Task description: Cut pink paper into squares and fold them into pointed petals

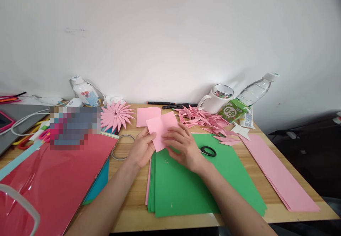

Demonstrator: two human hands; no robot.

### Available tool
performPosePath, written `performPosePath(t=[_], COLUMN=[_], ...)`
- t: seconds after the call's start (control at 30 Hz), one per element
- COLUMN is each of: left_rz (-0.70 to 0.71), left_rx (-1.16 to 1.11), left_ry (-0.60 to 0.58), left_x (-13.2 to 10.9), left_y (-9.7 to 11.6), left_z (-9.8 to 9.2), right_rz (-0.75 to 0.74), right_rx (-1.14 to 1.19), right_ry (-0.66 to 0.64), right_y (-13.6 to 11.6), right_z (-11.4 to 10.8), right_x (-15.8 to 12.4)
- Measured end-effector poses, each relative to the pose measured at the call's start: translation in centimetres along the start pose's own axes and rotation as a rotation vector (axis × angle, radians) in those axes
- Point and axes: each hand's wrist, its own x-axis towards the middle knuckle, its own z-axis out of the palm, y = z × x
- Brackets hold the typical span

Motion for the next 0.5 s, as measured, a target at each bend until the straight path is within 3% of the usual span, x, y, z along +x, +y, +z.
performPosePath(t=[0.1,0.23,0.33,0.5], left_rz=[-0.024,-0.028,0.034,0.133], left_rx=[0.019,0.066,0.122,0.383], left_ry=[0.018,-0.014,-0.005,0.12], left_x=[0.1,-0.1,-0.1,0.6], left_y=[-0.4,-0.6,-0.7,-1.1], left_z=[0.0,0.0,0.0,-1.2], right_rz=[-0.04,0.035,0.093,0.165], right_rx=[0.006,-0.005,0.061,0.153], right_ry=[-0.055,-0.031,-0.128,-0.304], right_y=[0.1,0.4,0.7,1.2], right_z=[-0.1,-0.6,-1.1,-1.9], right_x=[0.0,0.0,0.0,-0.2])
